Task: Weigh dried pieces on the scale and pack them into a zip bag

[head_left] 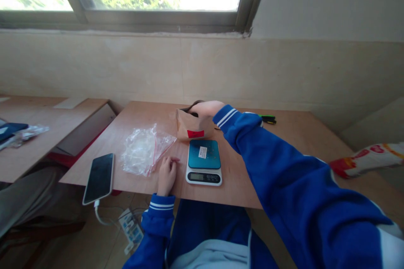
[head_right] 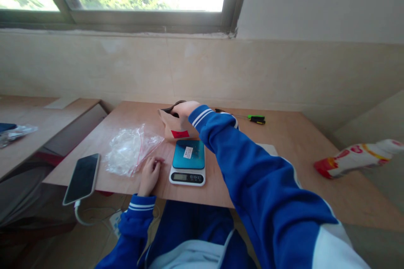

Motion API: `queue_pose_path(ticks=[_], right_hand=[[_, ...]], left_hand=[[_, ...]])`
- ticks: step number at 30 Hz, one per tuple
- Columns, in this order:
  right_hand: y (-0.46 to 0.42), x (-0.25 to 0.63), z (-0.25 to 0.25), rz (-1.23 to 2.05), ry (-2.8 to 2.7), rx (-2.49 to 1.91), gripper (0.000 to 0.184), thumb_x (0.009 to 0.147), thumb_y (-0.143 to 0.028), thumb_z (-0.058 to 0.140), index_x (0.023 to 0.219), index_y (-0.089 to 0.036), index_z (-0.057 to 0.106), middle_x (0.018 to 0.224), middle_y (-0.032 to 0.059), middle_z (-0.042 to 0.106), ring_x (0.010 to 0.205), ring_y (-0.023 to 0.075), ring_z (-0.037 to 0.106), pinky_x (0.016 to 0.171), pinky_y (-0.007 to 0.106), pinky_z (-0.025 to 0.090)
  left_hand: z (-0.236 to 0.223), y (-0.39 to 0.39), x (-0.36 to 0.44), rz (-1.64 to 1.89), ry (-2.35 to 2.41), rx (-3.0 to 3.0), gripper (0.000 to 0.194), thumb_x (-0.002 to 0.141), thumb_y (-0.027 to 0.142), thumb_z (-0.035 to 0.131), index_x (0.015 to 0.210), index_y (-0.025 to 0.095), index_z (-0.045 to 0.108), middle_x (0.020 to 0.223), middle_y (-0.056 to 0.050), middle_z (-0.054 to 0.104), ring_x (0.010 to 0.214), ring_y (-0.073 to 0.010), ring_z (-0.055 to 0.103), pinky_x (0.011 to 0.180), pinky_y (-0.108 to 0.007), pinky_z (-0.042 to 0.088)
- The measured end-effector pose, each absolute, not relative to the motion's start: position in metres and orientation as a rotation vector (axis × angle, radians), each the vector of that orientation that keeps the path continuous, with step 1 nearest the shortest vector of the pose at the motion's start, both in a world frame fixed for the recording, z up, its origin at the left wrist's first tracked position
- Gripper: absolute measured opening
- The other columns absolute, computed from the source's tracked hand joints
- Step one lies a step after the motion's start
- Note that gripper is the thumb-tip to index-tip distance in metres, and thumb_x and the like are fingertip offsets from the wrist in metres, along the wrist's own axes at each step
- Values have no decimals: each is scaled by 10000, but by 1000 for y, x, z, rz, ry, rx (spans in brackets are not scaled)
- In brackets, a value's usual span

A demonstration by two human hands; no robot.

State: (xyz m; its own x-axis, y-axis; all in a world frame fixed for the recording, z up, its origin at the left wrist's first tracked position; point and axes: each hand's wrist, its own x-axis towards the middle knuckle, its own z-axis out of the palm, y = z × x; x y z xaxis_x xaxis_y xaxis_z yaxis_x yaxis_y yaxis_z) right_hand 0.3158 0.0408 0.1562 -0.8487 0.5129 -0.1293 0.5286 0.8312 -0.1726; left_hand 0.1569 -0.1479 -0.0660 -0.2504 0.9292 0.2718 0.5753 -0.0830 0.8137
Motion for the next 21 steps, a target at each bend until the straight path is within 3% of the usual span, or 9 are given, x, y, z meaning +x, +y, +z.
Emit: queue_pose_path(ticks=[7, 15, 21], right_hand=[[33, 307, 152, -353, 2833, 852, 620, 568, -140, 826, 1166, -238, 696, 1160, 31, 716, 1007, 232, 670, 824, 257, 496], [29, 307, 161, -237, 2839, 1001, 222, 845, -236, 626, 1023, -181, 745, 1049, 88, 748, 887, 213, 701, 745, 250, 483], [29, 306, 185, 8, 2909, 901, 241, 811, -107, 594, 975, -130, 769, 998, 135, 752, 869, 212, 691, 690, 247, 440]], left_hand=[[-63, -149, 157, 1267, 1815, 1632, 194, 861, 210, 410, 849, 180, 601, 883, -69, 582, 860, -219, 581, 806, -381, 465], [-65, -148, 157, 1263, 1808, 1637, 188, 862, 201, 406, 836, 189, 592, 880, -64, 599, 863, -215, 594, 797, -374, 471], [-66, -148, 157, 1275, 1816, 1635, 190, 866, 202, 408, 829, 193, 595, 876, -62, 605, 854, -210, 598, 796, -367, 480]])
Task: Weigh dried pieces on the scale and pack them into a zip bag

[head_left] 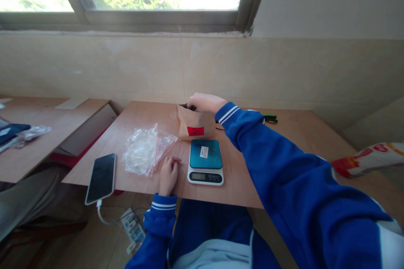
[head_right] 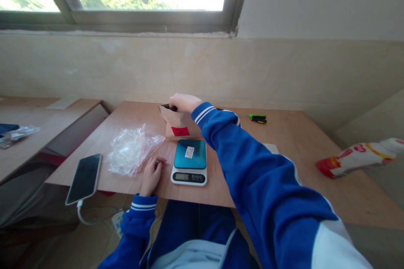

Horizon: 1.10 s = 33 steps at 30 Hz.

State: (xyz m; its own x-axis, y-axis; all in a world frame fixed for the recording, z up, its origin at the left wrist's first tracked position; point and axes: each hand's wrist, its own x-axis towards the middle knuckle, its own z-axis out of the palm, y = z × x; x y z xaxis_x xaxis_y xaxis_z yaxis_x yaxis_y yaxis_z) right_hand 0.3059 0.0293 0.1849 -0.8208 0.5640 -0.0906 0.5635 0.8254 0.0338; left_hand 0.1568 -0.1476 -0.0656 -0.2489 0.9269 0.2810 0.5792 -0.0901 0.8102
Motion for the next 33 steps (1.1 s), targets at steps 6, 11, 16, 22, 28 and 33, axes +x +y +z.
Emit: queue_pose_path(ticks=[6, 11, 16, 22, 28, 33], right_hand=[[39, 329, 204, -322, 3026, 834, 262, 767, -156, 667, 1010, -156, 763, 906, 50, 754, 764, 151, 646, 628, 214, 426], [34, 354, 204, -578, 3220, 915, 243, 752, -181, 696, 987, -128, 734, 899, 53, 726, 811, 153, 627, 698, 237, 462], [11, 374, 192, -791, 3495, 1177, 221, 786, -231, 681, 983, -132, 688, 985, 61, 697, 876, 179, 638, 775, 306, 510], [-38, 396, 149, -1453, 3618, 1593, 300, 792, -362, 707, 1034, -197, 643, 1072, 45, 672, 981, 190, 657, 884, 337, 539], [-77, 398, 63, -2106, 3129, 1555, 267, 750, -329, 751, 981, -219, 673, 1031, 52, 707, 948, 201, 680, 856, 343, 554], [-68, 381, 9, -1782, 3040, 1829, 219, 784, -271, 703, 990, -199, 690, 1019, 69, 725, 908, 211, 672, 809, 356, 535]], left_hand=[[-66, -148, 157, 1268, 1818, 1629, 183, 862, 205, 409, 828, 195, 589, 887, -59, 599, 877, -211, 596, 800, -358, 472], [-67, -148, 156, 1294, 1799, 1582, 193, 865, 217, 415, 849, 193, 606, 878, -52, 597, 852, -201, 587, 798, -354, 466], [-67, -148, 155, 1367, 1743, 1461, 192, 850, 237, 442, 864, 187, 627, 870, -50, 629, 834, -199, 602, 765, -341, 480], [-51, -152, 163, 1516, 1730, 1339, 192, 851, 251, 444, 888, 187, 621, 869, -35, 636, 752, -163, 588, 697, -294, 480], [-30, -147, 184, 1567, 1616, 1343, 173, 872, 251, 451, 913, 179, 602, 870, -28, 624, 698, -133, 571, 656, -266, 459], [-51, -138, 182, 1515, 1678, 1355, 189, 867, 255, 438, 885, 175, 608, 860, -38, 639, 688, -144, 570, 647, -274, 450]])
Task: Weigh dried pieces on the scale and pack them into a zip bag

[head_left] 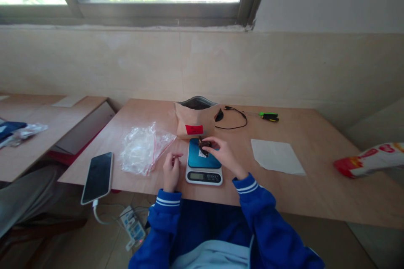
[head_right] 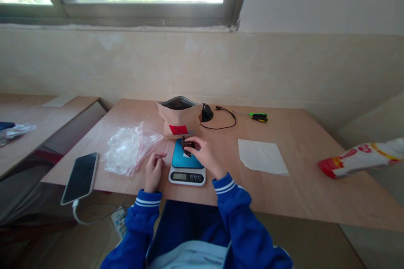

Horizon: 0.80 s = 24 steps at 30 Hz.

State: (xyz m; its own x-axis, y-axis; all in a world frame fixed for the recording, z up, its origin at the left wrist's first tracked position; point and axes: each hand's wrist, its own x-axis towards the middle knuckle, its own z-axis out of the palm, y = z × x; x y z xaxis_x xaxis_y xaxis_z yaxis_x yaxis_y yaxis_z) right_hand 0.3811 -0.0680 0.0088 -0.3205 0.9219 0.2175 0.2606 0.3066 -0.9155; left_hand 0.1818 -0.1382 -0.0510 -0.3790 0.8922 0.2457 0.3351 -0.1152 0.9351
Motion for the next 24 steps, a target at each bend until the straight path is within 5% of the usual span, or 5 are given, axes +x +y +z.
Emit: queue_pose_path(ticks=[6, 11, 24], right_hand=[[-60, 371, 4, 900, -2078, -1081, 216, 811, -164, 661, 1019, -210, 696, 1070, 75, 696, 1035, 223, 643, 948, 399, 479], [-60, 373, 4, 962, -2077, -1092, 396, 799, -140, 653, 1186, -219, 632, 1186, 91, 658, 1102, 218, 622, 996, 403, 460], [-58, 398, -3, 1074, -1818, -1134, 220, 742, -319, 719, 930, -208, 691, 889, 41, 718, 686, 171, 611, 645, 315, 496]], left_hand=[[-68, -135, 174, 1462, 1696, 1268, 190, 870, 274, 439, 889, 180, 603, 791, -19, 617, 654, -147, 559, 627, -274, 444], [-65, -136, 175, 1453, 1704, 1278, 189, 870, 264, 441, 891, 178, 607, 790, -15, 613, 653, -145, 563, 632, -276, 449], [-60, -137, 177, 1403, 1721, 1354, 203, 871, 235, 422, 894, 175, 615, 812, -21, 629, 664, -146, 566, 666, -284, 451]])
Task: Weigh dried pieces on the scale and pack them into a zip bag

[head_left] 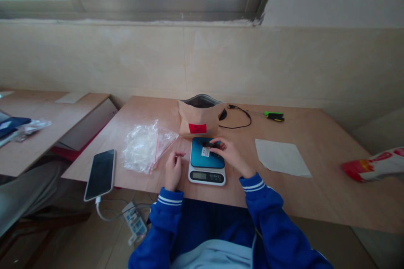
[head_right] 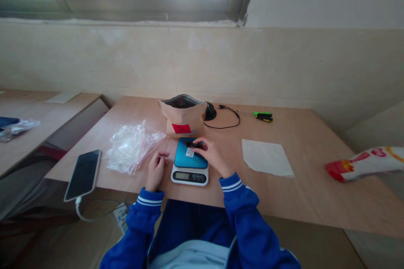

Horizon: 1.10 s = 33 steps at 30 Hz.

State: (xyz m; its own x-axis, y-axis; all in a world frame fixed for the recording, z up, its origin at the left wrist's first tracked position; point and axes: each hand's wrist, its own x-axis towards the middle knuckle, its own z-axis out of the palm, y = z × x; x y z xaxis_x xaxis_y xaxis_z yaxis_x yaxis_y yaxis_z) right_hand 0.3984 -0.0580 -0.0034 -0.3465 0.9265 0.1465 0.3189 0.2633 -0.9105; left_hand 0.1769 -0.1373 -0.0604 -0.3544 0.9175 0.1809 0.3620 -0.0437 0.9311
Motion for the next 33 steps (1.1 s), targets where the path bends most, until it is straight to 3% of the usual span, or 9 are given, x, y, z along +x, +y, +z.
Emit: queue_pose_path(ticks=[3, 8, 13, 25, 30, 33], right_hand=[[-60, 398, -3, 1054, -1912, -1111, 213, 749, -295, 721, 952, -230, 714, 904, 32, 724, 677, 166, 601, 675, 324, 505], [-67, 396, -2, 1034, -2014, -1043, 217, 790, -276, 693, 1000, -238, 733, 1048, 54, 723, 871, 200, 659, 798, 345, 522], [-68, 403, -3, 1031, -1964, -1051, 228, 846, -233, 580, 1015, -229, 734, 1034, 68, 738, 922, 230, 686, 856, 404, 538], [-39, 403, -31, 1021, -1606, -1228, 191, 755, -266, 584, 911, -170, 639, 809, 65, 715, 718, 196, 677, 635, 325, 550], [-45, 397, -31, 799, -1659, -1275, 157, 784, -284, 597, 877, -171, 655, 919, 91, 685, 900, 236, 627, 824, 405, 507], [-55, 399, -1, 544, -1753, -1230, 195, 865, -292, 540, 965, -164, 648, 976, 110, 653, 882, 231, 605, 806, 399, 504]], left_hand=[[-61, -137, 177, 1416, 1726, 1354, 203, 870, 240, 424, 886, 177, 616, 799, -19, 624, 667, -149, 566, 659, -281, 444], [-63, -137, 176, 1446, 1710, 1311, 203, 864, 237, 427, 876, 177, 620, 770, -15, 611, 661, -148, 560, 660, -281, 445], [-60, -138, 176, 1428, 1704, 1305, 208, 857, 232, 426, 868, 175, 625, 759, -15, 603, 679, -153, 564, 675, -287, 444], [-60, -137, 176, 1425, 1699, 1318, 207, 851, 238, 430, 851, 171, 626, 713, -6, 568, 678, -158, 548, 662, -286, 421], [-60, -137, 176, 1420, 1686, 1330, 206, 851, 237, 431, 843, 175, 628, 729, -7, 585, 675, -155, 548, 670, -287, 419], [-60, -138, 176, 1422, 1692, 1336, 206, 851, 227, 428, 834, 177, 627, 721, -5, 578, 668, -152, 540, 671, -286, 415]])
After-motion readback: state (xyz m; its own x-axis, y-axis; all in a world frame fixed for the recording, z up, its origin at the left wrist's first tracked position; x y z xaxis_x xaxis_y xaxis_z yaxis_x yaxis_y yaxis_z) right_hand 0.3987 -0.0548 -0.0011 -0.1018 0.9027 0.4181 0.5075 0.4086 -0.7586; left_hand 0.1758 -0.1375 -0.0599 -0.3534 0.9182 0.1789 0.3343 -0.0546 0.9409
